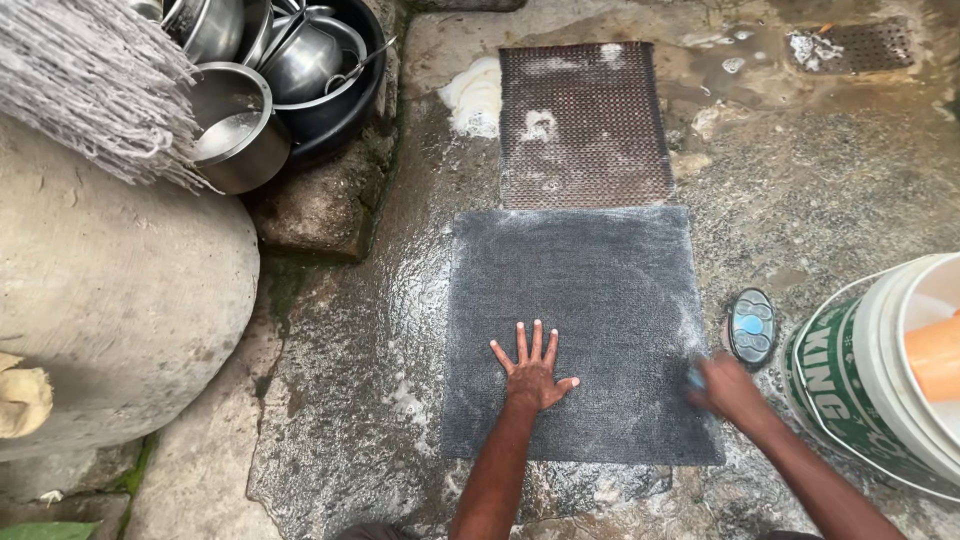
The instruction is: The person scrubs a grey mat with a soap bar and a brush by hand while sitting on a concrete floor, then uses a pitcher to pour water from a bucket.
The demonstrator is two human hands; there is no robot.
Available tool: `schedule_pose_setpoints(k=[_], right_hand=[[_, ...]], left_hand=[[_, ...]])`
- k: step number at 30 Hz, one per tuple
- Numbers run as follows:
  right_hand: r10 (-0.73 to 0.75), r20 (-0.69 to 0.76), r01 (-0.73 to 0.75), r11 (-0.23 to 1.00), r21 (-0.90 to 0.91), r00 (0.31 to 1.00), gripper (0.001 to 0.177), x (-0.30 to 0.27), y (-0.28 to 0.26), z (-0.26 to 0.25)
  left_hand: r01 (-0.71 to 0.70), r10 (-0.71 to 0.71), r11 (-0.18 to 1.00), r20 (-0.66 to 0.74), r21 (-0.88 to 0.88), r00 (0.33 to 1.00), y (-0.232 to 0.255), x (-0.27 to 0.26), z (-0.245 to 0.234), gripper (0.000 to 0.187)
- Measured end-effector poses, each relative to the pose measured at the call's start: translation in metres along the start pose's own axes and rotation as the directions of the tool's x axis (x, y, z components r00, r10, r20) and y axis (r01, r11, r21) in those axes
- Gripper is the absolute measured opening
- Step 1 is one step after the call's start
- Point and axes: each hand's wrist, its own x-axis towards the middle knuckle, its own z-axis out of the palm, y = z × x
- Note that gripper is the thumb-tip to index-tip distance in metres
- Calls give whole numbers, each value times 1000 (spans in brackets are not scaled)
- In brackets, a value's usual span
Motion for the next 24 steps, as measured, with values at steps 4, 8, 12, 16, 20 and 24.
schedule_pose_setpoints(k=[4,8,12,16,20,24], right_hand=[[84,78,-86,996,27,993,56,121,-85,-45],[148,-127,-128,979,157,981,69,151,-162,-82],[81,-247,-44,987,152,966,56,139,-182,-67],[-58,-579,104,993,47,814,68,114,-159,-25],[-3,-615,67,994,81,789,75,117,-154,-4],[144,-459,-67,981,181,877,75,138,-176,-10]], left_hand=[[-1,1,1000,-23,0,1000,3,-3,-3,107],[-17,19,1000,-82,18,996,2,-5,-3,106],[-72,80,997,-272,40,959,-2,-12,7,102],[-101,127,991,-403,84,907,-4,-11,15,98],[-123,137,991,-510,60,849,-6,-7,22,95],[-140,136,990,-548,35,825,-5,-8,24,91]])
